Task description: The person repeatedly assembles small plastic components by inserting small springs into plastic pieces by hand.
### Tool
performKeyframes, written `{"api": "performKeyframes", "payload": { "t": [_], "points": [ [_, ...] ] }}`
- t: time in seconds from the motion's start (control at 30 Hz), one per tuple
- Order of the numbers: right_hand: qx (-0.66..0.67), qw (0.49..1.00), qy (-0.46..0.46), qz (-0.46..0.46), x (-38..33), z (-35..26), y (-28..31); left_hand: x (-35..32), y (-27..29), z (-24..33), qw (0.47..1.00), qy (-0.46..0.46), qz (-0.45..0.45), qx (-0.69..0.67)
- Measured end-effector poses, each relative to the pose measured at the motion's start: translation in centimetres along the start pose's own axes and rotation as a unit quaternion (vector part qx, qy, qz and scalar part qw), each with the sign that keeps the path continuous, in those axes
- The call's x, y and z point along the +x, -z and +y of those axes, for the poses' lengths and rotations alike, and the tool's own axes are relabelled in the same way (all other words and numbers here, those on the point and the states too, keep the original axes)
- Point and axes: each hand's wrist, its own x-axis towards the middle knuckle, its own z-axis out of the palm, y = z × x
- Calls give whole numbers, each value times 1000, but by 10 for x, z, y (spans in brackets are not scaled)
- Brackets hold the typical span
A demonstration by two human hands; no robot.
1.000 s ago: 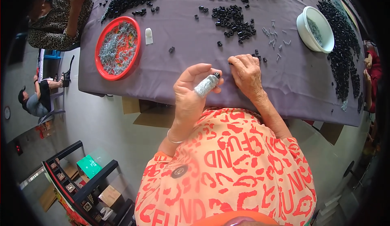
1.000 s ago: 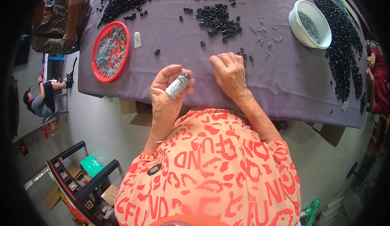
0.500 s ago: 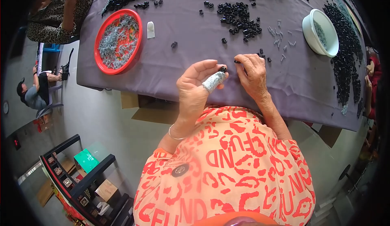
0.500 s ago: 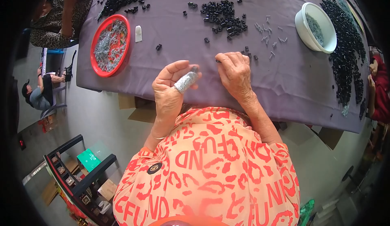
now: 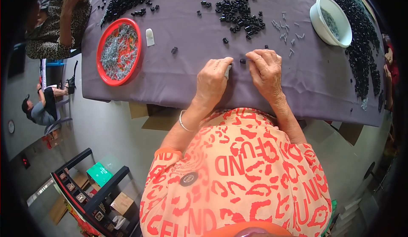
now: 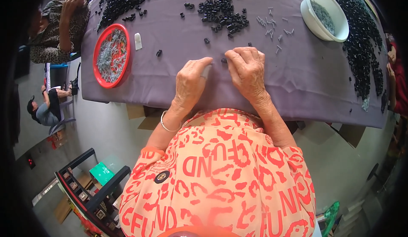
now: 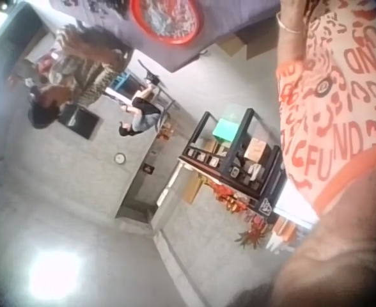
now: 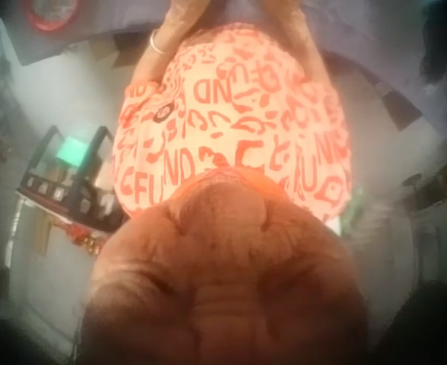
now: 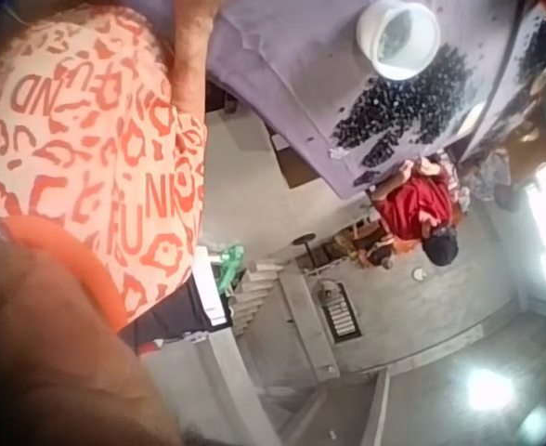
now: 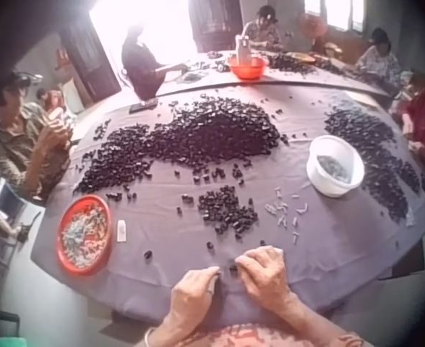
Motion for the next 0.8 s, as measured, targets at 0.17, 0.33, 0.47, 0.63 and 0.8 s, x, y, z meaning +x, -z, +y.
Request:
{"api": "performKeyframes", "payload": {
  "t": [0.17, 0.33, 0.47, 0.63, 0.8],
  "points": [
    [-9, 1000, -14, 16, -8, 8, 9, 12, 4, -2, 999, 14, -40, -3],
    [3, 1000, -21, 18, -10, 7, 11, 10, 4, -10, 990, 93, -18, -107],
    [-1, 1000, -13, 12, -4, 0, 7, 7, 4, -13, 993, 77, -12, -94],
    [-51, 998, 10, -37, 14, -9, -12, 2, 4, -21, 989, 114, 16, -92],
    [-135, 988, 19, -69, 23, -7, -31, 4, 2, -25, 992, 87, 23, -90]
  ]
}}
